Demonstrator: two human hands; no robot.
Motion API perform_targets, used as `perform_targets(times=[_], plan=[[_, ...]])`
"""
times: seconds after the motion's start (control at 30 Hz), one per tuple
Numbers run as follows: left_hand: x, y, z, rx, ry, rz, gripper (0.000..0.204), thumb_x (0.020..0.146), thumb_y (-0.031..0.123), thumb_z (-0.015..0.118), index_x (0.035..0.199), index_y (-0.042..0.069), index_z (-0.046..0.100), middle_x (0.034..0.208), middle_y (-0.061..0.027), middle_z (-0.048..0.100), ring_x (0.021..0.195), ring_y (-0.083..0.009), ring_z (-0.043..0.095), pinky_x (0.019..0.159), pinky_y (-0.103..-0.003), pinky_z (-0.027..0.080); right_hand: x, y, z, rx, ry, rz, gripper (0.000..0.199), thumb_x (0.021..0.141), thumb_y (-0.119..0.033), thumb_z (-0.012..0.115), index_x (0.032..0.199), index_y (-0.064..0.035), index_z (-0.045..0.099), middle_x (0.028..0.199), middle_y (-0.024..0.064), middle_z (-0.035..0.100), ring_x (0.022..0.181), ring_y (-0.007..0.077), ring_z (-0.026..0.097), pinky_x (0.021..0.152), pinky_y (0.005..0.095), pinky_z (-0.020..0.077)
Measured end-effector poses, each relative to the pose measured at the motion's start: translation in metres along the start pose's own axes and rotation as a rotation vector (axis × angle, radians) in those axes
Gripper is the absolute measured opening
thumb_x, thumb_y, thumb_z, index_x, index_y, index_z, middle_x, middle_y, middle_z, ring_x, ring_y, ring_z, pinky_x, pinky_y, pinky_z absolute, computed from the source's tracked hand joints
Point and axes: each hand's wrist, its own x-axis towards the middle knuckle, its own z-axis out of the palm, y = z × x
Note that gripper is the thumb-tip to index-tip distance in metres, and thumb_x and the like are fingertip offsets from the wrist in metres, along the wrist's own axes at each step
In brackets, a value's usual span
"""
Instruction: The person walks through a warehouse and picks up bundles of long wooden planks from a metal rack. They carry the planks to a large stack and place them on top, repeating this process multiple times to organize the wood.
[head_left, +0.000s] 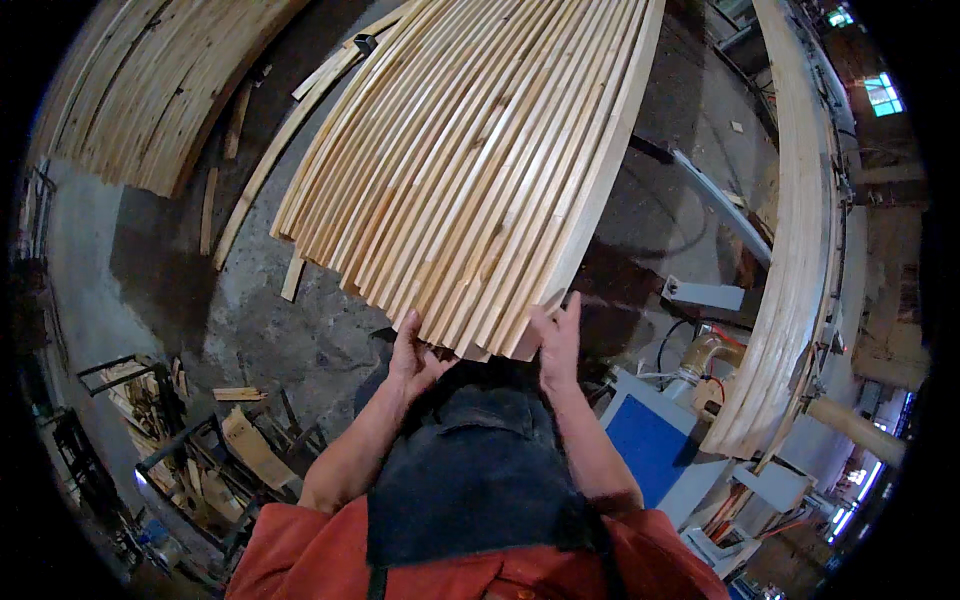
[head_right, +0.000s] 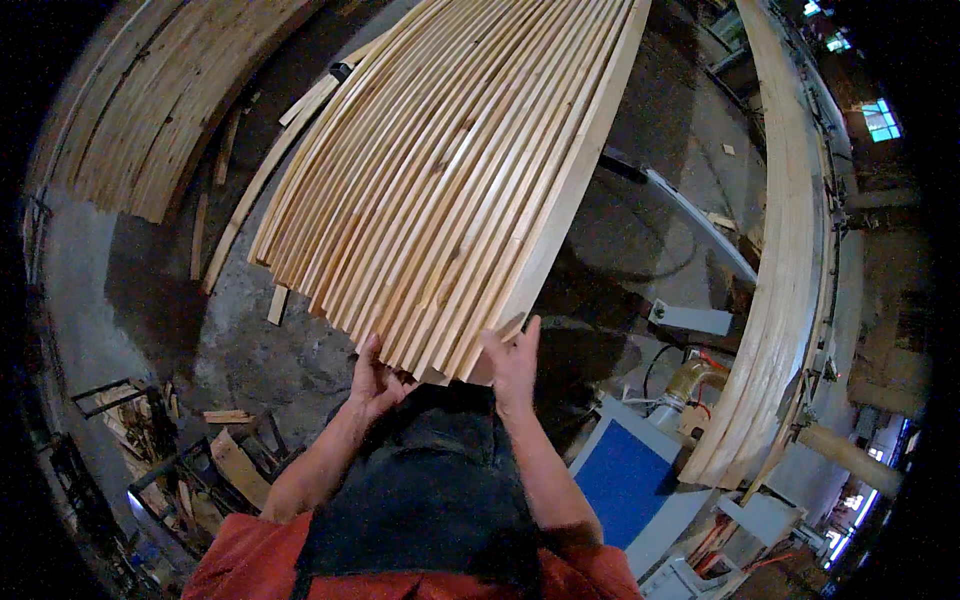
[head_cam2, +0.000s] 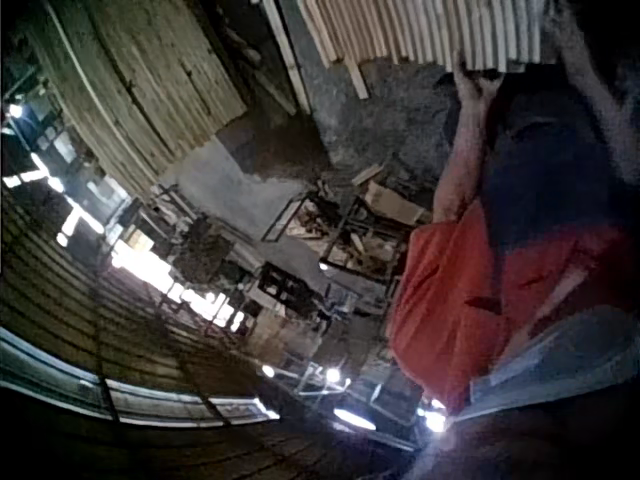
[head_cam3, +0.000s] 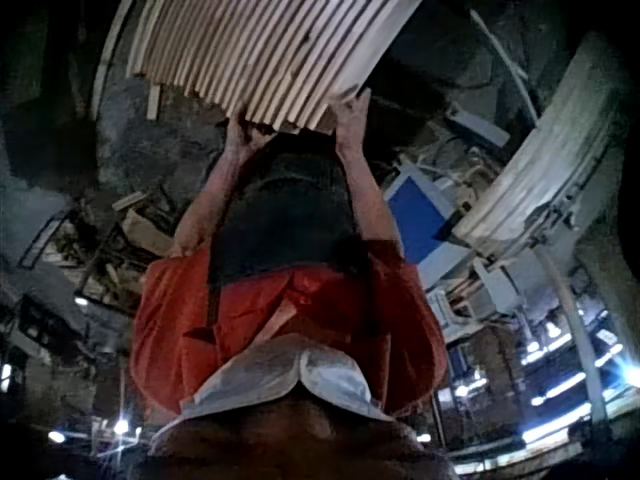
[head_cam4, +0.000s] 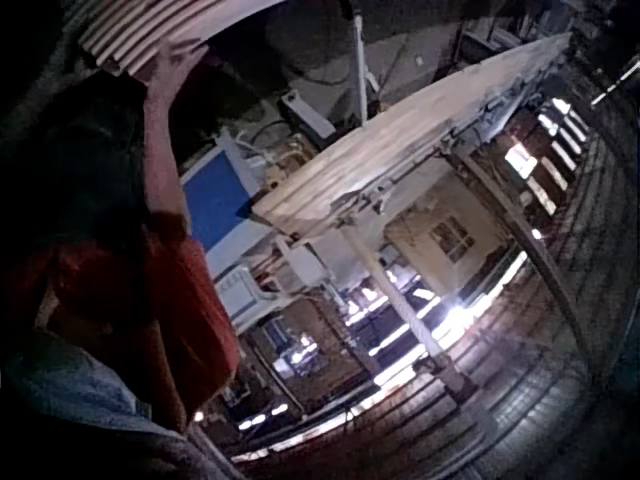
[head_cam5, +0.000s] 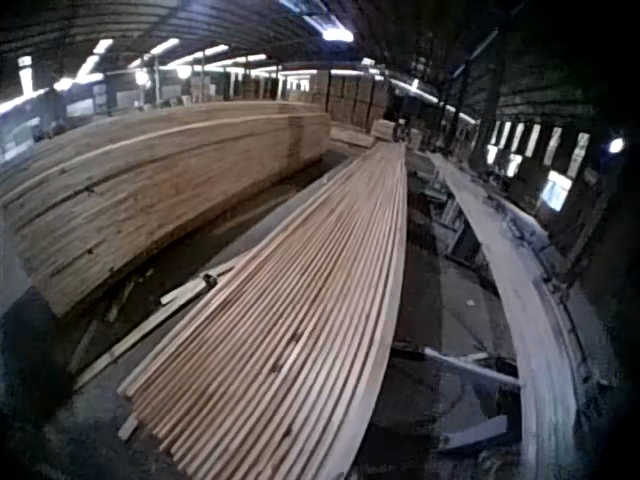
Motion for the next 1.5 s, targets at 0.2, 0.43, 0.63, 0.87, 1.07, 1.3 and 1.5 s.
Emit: perform_targets(times=[0.2,0.43,0.63,0.87,1.07,1.3,1.5], plan=[[-0.001,-0.016,0.009,-0.033,-0.068,0.118,0.078,0.084,0.056,0.066,0.143,0.01,0.045,0.139,-0.012,0.052,0.127,-0.0307,0.049,0.105,-0.052,0.042,0.013,0.006,0.007,-0.507,0.081,-0.136,0.1,0.071,-0.022,0.078,0.15,0.0014,0.02,0.137,0.0237,0.048,0.126,0.0341,0.049,0.107,0.0394,0.0385],[-0.002,-0.058,0.014,-0.01,-0.154,0.111,0.07,0.089,0.054,0.061,0.142,0.01,0.046,0.136,-0.0118,0.055,0.123,-0.0293,0.053,0.102,-0.05,0.045,0.002,-0.016,-0.035,-0.454,0.003,-0.113,0.102,0.07,-0.019,0.075,0.152,0.0034,0.017,0.136,0.0246,0.05,0.122,0.0306,0.054,0.102,0.0365,0.0438],[0.002,-0.067,0.004,0.056,-0.199,0.074,0.067,0.09,0.053,0.06,0.14,0.01,0.049,0.131,-0.0107,0.057,0.121,-0.0276,0.054,0.103,-0.046,0.044,-0.002,-0.018,-0.041,-0.708,0.034,-0.295,0.099,0.074,-0.021,0.071,0.151,0.0071,0.015,0.138,0.0292,0.046,0.125,0.0378,0.05,0.11,0.041,0.0347],[-0.007,-0.056,0.008,0.095,-0.232,0.042,0.065,0.092,0.052,0.059,0.14,0.011,0.048,0.134,-0.0108,0.056,0.121,-0.0274,0.054,0.102,-0.049,0.045,-0.005,-0.031,-0.028,-1.323,-0.347,-1.016,0.055,0.075,-0.005,0.057,0.13,-0.0044,0.055,0.122,0.0179,0.061,0.125,0.0357,0.052,0.115,0.0587,0.0196],[-0.003,-0.05,-0.003,0.148,-0.214,-0.003,0.063,0.091,0.053,0.059,0.14,0.016,0.049,0.132,-0.0082,0.057,0.118,-0.0265,0.055,0.1,-0.053,0.046,-0.001,-0.071,-0.001,-1.449,-0.496,-1.138,0.034,0.078,-0.022,0.066,0.106,-0.0037,0.066,0.095,0.0115,0.067,0.098,0.03,0.062,0.105,0.0517,0.0333],[0.0,-0.054,-0.009,0.213,-0.219,0.034,0.058,0.093,0.054,0.054,0.139,0.019,0.05,0.132,-0.0057,0.056,0.118,-0.0242,0.054,0.098,-0.054,0.046,0.018,-0.061,0.036,-1.582,-0.468,-1.105,0.038,0.074,-0.044,0.073,0.078,-0.0074,0.064,0.073,0.0104,0.064,0.075,0.0289,0.061,0.08,0.0416,0.0414],[-0.001,-0.059,-0.003,0.153,-0.219,0.105,0.055,0.094,0.054,0.054,0.132,0.013,0.054,0.121,-0.0091,0.061,0.107,-0.0241,0.06,0.089,-0.048,0.052,0.026,-0.061,0.058,-1.662,-0.702,-1.193,0.049,0.073,-0.03,0.073,0.114,-0.0071,0.062,0.123,0.0158,0.059,0.116,0.0317,0.055,0.1,0.0466,0.0393]])
